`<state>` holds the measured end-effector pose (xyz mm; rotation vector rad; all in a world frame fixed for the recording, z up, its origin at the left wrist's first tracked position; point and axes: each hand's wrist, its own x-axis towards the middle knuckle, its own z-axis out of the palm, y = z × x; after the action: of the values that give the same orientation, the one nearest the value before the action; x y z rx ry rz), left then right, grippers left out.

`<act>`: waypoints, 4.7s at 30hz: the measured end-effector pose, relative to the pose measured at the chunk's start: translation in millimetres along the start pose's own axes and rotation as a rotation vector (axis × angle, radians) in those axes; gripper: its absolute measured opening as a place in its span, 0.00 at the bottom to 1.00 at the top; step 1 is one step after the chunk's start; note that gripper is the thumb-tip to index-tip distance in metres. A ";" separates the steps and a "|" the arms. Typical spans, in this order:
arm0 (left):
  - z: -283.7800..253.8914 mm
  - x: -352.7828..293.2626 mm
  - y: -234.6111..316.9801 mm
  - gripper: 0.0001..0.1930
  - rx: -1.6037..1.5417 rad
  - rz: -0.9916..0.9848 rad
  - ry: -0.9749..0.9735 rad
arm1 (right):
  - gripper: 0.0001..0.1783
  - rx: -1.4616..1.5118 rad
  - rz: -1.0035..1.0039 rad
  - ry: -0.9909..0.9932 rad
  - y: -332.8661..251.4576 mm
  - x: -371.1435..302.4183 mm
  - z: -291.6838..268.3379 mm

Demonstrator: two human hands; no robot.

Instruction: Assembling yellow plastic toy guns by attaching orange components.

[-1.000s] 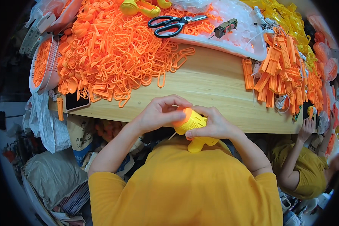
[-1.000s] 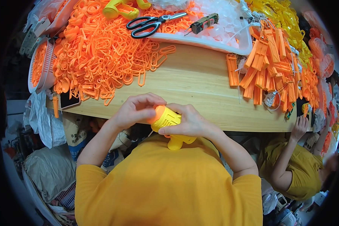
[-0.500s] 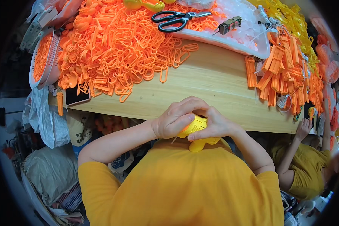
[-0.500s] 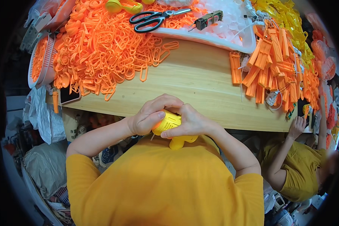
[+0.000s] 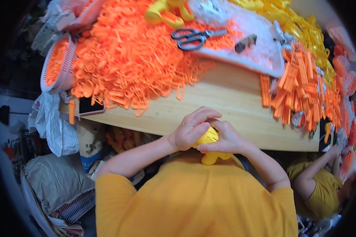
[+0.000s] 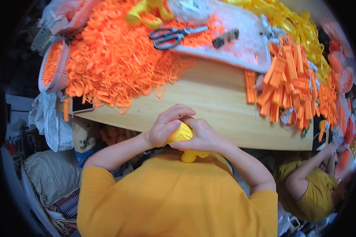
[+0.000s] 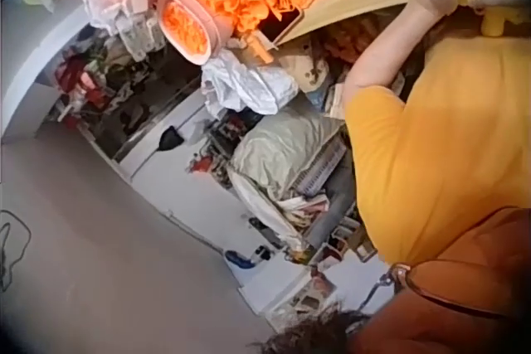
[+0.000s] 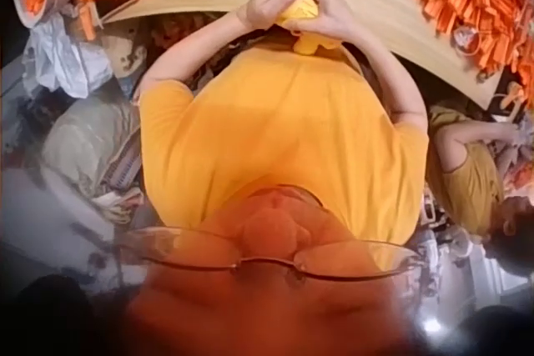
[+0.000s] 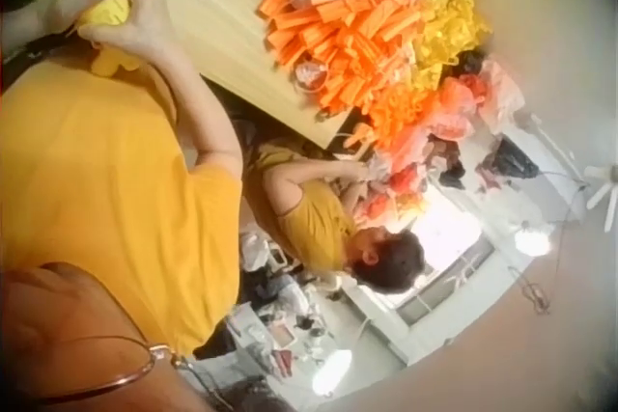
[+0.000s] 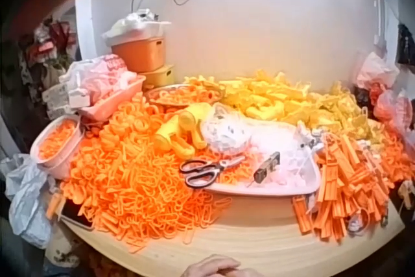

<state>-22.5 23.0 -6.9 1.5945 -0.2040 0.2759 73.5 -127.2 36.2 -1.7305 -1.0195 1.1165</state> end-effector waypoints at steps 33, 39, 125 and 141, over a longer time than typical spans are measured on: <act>-312.4 157.1 17.3 0.11 1.633 0.165 0.690 | 0.40 0.059 -0.297 0.416 13.3 23.3 -10.0; -318.2 179.3 -1.5 0.07 1.850 -0.029 0.575 | 0.38 0.015 -0.350 0.450 15.8 24.3 -8.3; -20.9 65.4 41.3 0.10 0.467 -0.107 0.179 | 0.28 -0.170 -0.527 0.671 1.0 39.3 23.8; -20.8 42.5 51.4 0.10 0.429 0.038 0.163 | 0.22 -0.418 -0.737 0.648 -4.0 39.3 32.5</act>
<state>1.6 43.2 55.5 1.9823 -0.0483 0.5025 53.1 -83.2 20.2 -1.6181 -1.3366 -0.1333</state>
